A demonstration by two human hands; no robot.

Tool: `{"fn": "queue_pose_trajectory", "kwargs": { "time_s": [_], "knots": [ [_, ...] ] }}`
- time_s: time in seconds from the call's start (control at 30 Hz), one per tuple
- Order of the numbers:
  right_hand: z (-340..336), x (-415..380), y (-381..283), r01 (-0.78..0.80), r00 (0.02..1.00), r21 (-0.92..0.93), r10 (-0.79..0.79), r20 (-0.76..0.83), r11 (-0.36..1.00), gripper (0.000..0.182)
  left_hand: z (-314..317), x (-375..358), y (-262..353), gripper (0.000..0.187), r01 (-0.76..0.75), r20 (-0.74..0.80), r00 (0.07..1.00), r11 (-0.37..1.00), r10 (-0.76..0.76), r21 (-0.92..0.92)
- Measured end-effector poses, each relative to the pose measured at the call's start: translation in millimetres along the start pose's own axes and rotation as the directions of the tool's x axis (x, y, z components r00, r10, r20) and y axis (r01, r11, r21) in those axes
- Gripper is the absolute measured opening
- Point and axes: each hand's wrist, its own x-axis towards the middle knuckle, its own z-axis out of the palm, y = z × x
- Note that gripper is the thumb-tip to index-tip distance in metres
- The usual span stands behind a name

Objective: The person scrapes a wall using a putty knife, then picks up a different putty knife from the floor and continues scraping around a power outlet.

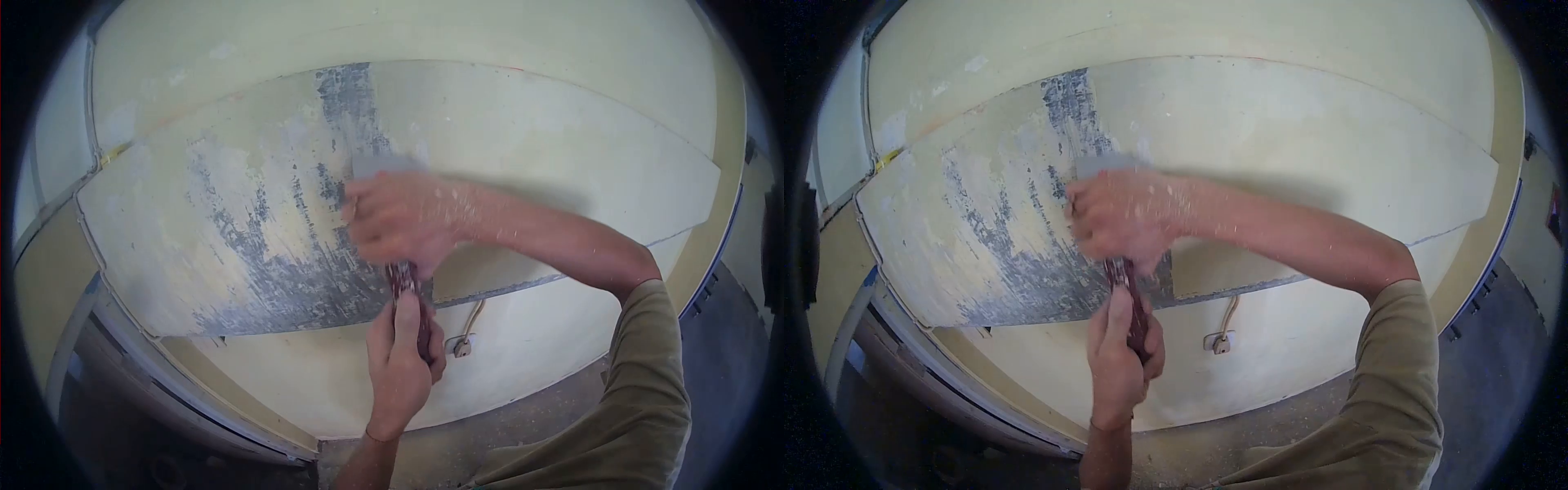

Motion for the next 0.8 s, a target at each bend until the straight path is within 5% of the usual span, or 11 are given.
{"fn": "queue_pose_trajectory", "kwargs": {
  "time_s": [0.07,0.3,0.37,0.5,0.7,0.8],
  "knots": [
    [-9,-3,14,0.004,0.986,-0.040,-0.010,-0.167,0.999,0.038,8,4,21,0.041,-0.008,0.015,1.000,1.000,0.008,0.027],
    [0,-2,11,0.076,0.981,0.031,-0.069,-0.180,0.997,0.037,2,2,12,0.039,0.009,0.035,0.999,1.000,-0.009,-0.001],
    [-28,-1,18,-0.045,0.996,-0.076,0.038,-0.082,0.996,0.038,12,8,30,0.037,-0.064,0.066,0.996,0.998,0.063,0.025],
    [4,-2,-1,0.020,0.984,0.031,-0.015,-0.175,0.999,0.037,-1,-4,1,0.038,0.037,0.032,0.999,0.999,-0.037,-0.018],
    [-15,-1,10,-0.067,0.997,-0.032,0.065,-0.051,0.997,0.038,4,3,24,0.038,0.006,0.063,0.998,1.000,-0.005,-0.006],
    [3,1,3,-0.017,0.981,0.032,0.023,-0.193,0.999,0.038,-2,-3,11,0.039,-0.011,0.042,0.999,1.000,0.011,0.002]
  ]
}}
